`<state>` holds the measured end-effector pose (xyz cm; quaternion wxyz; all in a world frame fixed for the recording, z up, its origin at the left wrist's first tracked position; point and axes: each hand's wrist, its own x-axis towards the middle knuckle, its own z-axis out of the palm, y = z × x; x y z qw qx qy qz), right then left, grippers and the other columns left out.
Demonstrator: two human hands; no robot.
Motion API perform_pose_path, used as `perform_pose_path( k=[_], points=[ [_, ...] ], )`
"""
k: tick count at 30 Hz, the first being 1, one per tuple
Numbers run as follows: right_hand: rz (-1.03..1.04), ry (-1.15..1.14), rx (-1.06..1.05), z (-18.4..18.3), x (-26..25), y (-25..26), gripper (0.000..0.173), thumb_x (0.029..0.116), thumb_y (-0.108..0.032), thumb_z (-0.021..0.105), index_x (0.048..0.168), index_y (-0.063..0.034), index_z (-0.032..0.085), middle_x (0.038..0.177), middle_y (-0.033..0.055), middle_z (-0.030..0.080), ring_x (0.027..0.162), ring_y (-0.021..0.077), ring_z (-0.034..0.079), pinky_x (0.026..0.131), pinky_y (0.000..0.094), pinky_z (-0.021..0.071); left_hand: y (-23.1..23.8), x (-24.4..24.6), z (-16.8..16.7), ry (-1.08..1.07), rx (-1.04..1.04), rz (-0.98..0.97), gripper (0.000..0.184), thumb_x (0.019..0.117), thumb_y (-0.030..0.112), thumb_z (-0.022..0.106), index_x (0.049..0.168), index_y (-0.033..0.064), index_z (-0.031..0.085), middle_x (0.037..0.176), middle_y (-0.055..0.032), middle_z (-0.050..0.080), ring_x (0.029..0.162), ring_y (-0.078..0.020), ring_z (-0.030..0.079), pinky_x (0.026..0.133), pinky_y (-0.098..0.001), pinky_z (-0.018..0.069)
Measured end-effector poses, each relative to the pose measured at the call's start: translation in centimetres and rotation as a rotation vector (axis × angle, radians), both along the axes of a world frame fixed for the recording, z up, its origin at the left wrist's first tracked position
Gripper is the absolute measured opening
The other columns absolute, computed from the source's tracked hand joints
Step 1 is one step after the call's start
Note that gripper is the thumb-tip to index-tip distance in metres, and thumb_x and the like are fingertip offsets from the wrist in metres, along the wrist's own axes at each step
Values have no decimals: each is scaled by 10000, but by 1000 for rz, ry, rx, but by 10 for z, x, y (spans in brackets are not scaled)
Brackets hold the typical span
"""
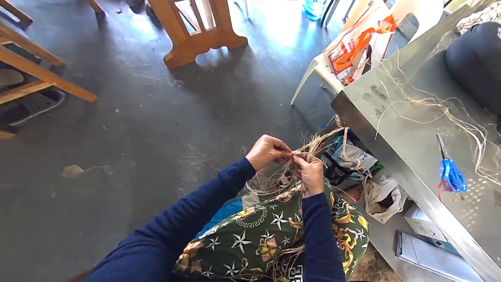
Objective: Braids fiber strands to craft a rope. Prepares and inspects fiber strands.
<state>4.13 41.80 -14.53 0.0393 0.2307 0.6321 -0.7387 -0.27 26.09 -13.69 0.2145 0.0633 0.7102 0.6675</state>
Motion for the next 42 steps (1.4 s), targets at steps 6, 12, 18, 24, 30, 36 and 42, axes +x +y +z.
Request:
perform_pose_path(
  k=[6,12,18,24,30,36,42],
  points=[
    [2,-24,-28,2,0,0,69,916,74,669,887,17,693,584,13,550,419,27,339,400,192,298,8,9,-12,92,34,136,39,893,-29,739,917,-6,759,754,-35,730,621,-49,669,629,-233,589],
    [19,-18,-19,2,1,1,81,922,77,660,875,21,695,599,27,590,421,24,345,402,193,292,12,14,-18,243,0,190,70,879,-35,748,943,-7,753,780,-30,721,644,-39,665,648,-220,588],
    [16,-7,-9,0,0,2,72,922,66,672,873,20,700,618,36,615,421,25,360,402,193,300,7,12,-21,412,-145,110,103,911,-23,702,968,14,779,894,-73,715,737,-83,680,727,-253,591],
    [28,-2,16,-1,0,2,61,914,53,692,871,12,706,632,38,637,427,25,382,410,198,319,2,6,-17,344,-176,44,102,912,-18,702,955,26,783,905,-65,727,745,-91,680,738,-276,589],
    [18,10,82,0,0,1,63,907,45,711,854,11,707,642,33,651,430,28,406,413,197,328,6,-5,11,136,-305,-25,165,915,-15,721,1077,-11,746,829,-85,718,699,-123,652,726,-330,562],
    [43,5,165,-2,-3,0,88,889,9,752,823,-5,696,622,17,625,477,41,484,463,210,399,5,-15,31,223,-537,-197,69,946,50,712,946,37,780,860,-103,734,807,-216,690,804,-463,548],
    [17,30,295,4,-3,-5,119,872,8,768,781,-16,694,627,24,653,519,60,566,518,244,472,9,-11,38,252,-609,-149,68,925,81,717,909,50,775,818,-113,718,797,-274,683,758,-542,529]
  ],
)
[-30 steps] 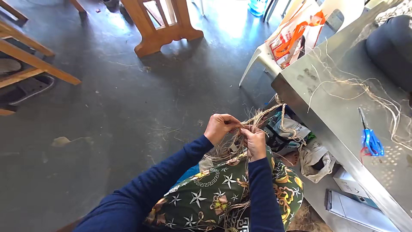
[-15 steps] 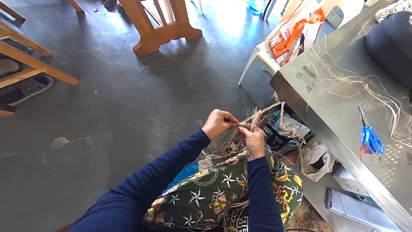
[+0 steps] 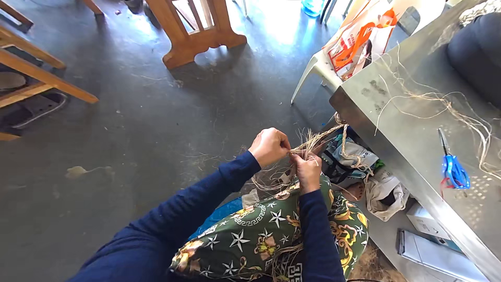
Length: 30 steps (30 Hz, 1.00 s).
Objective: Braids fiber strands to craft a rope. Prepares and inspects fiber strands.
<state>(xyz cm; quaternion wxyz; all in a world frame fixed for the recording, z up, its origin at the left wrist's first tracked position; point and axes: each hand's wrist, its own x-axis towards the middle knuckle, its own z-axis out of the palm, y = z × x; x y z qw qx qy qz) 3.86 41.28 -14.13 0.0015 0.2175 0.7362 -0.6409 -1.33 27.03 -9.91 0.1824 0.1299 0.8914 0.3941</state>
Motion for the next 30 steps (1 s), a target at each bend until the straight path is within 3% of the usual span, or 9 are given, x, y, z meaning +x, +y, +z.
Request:
perform_pose_path(
  k=[3,8,15,18,23,26,30],
  points=[
    [-37,22,13,-1,1,-3,81,842,23,790,834,-4,714,678,49,683,581,90,624,574,280,525,4,12,-9,-52,127,153,54,906,66,733,876,29,759,775,-108,701,712,-235,665,719,-485,543],
    [-72,33,-78,-1,2,-4,69,852,46,768,895,-4,746,734,44,691,584,63,567,553,247,472,16,35,-30,-141,459,464,16,886,15,744,873,14,734,722,-62,698,591,-123,650,606,-316,575],
    [-84,144,-295,-6,5,-3,165,879,118,672,983,22,757,746,43,695,465,23,421,436,196,367,32,50,-42,87,492,595,16,868,32,739,884,35,738,717,-44,697,604,-111,651,616,-335,572],
    [-67,164,-376,-5,7,-2,196,912,118,628,1028,27,755,761,43,695,453,5,385,422,177,336,38,55,-45,174,537,620,29,863,10,719,883,24,734,745,-34,711,620,-67,645,618,-280,561],
    [-83,167,-361,-7,6,-1,158,892,82,708,1012,7,779,754,41,714,455,10,414,428,181,355,44,60,-52,283,608,632,46,862,-28,729,892,4,743,837,-45,746,687,-35,668,678,-232,574],
    [-135,147,-338,-6,5,0,147,866,64,755,989,-9,790,763,46,723,461,24,433,423,193,358,48,66,-61,342,604,595,92,892,-52,701,952,-12,758,974,-98,751,822,-110,722,777,-297,617],
    [-156,118,-327,-5,4,1,133,871,48,759,984,-14,792,773,55,725,468,32,435,432,200,358,48,75,-62,290,571,543,227,942,-57,598,1085,3,764,1112,-131,726,988,-155,710,877,-323,591]
  ],
)
